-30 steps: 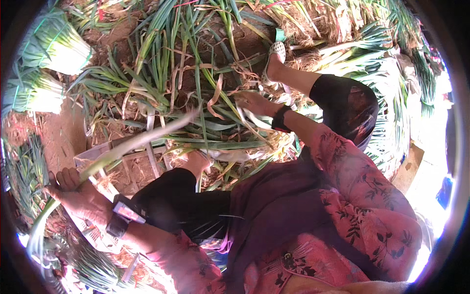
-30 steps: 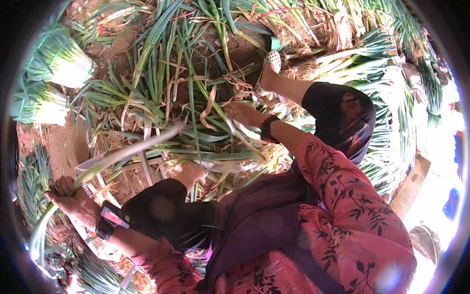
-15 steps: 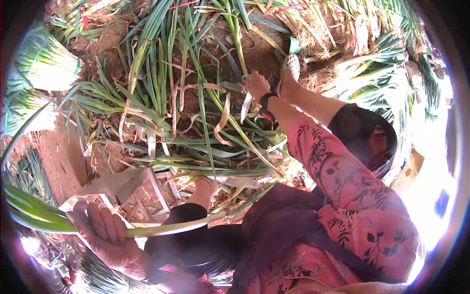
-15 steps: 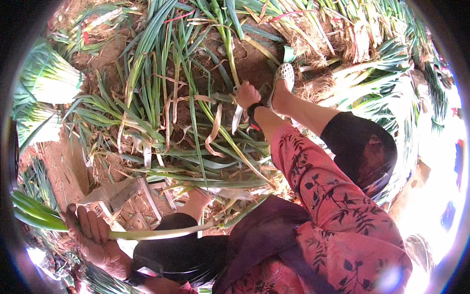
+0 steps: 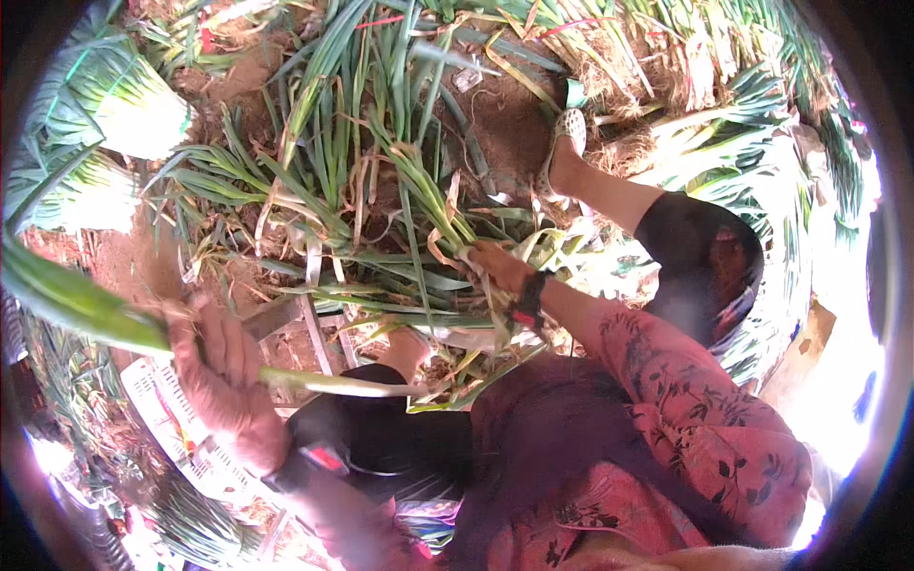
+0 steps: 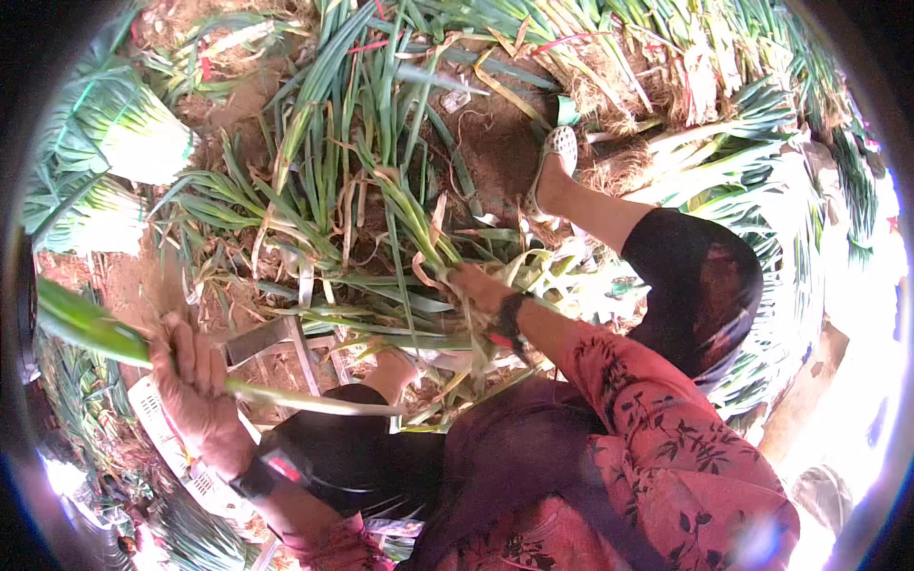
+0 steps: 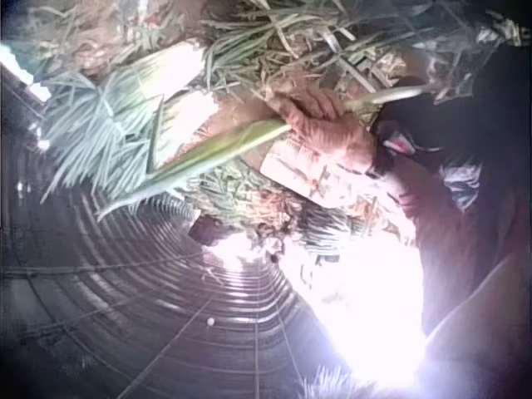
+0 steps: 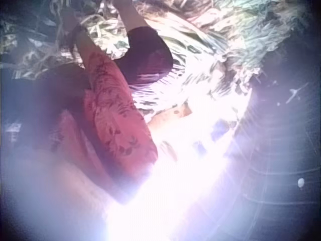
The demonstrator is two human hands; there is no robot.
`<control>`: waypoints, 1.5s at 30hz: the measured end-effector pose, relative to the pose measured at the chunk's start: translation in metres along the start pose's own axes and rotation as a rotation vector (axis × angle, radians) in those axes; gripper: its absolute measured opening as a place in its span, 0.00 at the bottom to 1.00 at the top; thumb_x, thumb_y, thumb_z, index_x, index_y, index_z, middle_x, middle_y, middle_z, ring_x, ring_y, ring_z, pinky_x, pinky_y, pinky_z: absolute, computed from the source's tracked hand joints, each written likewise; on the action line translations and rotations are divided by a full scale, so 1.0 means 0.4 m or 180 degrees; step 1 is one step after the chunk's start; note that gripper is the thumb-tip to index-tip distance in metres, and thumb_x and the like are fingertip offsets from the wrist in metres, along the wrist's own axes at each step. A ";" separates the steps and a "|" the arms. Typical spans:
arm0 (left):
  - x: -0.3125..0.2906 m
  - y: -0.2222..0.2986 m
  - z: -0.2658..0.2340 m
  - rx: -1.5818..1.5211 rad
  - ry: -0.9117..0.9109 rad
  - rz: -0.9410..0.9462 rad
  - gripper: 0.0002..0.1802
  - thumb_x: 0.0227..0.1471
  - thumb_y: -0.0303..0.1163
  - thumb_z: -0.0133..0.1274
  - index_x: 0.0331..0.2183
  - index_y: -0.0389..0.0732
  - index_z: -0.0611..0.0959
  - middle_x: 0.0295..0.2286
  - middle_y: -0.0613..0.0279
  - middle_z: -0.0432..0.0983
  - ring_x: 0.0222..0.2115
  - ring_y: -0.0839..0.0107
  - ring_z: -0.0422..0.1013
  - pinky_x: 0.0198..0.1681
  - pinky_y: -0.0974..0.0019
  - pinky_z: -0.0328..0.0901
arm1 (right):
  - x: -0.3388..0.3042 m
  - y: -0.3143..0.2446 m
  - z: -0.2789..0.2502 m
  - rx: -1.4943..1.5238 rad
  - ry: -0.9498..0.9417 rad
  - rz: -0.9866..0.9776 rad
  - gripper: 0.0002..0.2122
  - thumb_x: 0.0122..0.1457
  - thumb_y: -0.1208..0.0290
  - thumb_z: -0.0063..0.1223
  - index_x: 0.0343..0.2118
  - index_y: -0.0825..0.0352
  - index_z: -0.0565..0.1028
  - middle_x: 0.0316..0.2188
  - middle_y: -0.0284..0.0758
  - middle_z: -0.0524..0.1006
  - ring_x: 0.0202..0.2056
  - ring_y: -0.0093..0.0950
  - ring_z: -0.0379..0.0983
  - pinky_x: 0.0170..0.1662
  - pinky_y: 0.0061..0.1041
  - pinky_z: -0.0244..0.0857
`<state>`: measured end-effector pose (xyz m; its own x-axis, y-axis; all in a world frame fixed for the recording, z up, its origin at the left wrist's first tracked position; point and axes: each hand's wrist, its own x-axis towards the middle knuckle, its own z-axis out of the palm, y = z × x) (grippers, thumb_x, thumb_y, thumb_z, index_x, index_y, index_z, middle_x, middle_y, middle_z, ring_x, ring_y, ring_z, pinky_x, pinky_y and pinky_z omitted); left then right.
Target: The person cleans green onions by hand, pulling off the outer layers and roots from the stalks one at a time. The cleaned onions are then gathered into a bundle held in the other hand.
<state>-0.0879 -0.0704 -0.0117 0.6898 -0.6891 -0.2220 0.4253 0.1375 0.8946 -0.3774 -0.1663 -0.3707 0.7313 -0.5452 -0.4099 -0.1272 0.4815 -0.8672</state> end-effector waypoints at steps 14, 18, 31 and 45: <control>-0.027 -0.091 0.014 0.0703 -0.0600 0.0583 0.15 0.49 0.30 0.59 0.40 0.38 0.81 0.31 0.63 0.79 0.16 0.83 0.64 0.19 0.79 0.60 | -0.178 -0.500 0.285 -0.2712 0.0969 -0.2167 0.14 0.52 0.75 0.54 0.42 0.70 0.69 0.29 0.46 0.74 0.28 0.46 0.72 0.29 0.35 0.65; -0.043 -0.107 0.038 0.0502 -0.0134 0.0897 0.18 0.45 0.29 0.63 0.39 0.35 0.77 0.22 0.70 0.70 0.14 0.83 0.60 0.16 0.79 0.56 | -0.239 -0.514 0.331 -0.2999 0.1026 -0.2460 0.17 0.52 0.72 0.55 0.45 0.68 0.69 0.36 0.43 0.73 0.32 0.44 0.73 0.32 0.37 0.67; -0.056 -0.112 0.010 0.0139 0.0062 0.0601 0.14 0.43 0.26 0.63 0.34 0.42 0.77 0.22 0.71 0.71 0.12 0.83 0.60 0.12 0.78 0.53 | -0.196 -0.604 0.280 -0.1410 -0.1434 -0.1287 0.26 0.53 0.64 0.52 0.54 0.71 0.63 0.48 0.43 0.70 0.49 0.31 0.67 0.52 0.29 0.60; -0.071 -0.127 0.044 0.0465 -0.0540 0.0632 0.18 0.44 0.26 0.62 0.39 0.43 0.76 0.24 0.71 0.73 0.16 0.82 0.64 0.16 0.77 0.56 | -0.073 -0.596 0.340 -0.0405 -0.0837 -0.0812 0.15 0.52 0.72 0.54 0.41 0.76 0.72 0.37 0.39 0.74 0.39 0.28 0.71 0.43 0.25 0.65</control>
<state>-0.1394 -0.0702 -0.0438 0.6380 -0.7698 0.0199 0.1944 0.1860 0.9631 -0.2771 -0.1719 -0.1135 0.8949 -0.4339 -0.1045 0.0108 0.2551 -0.9669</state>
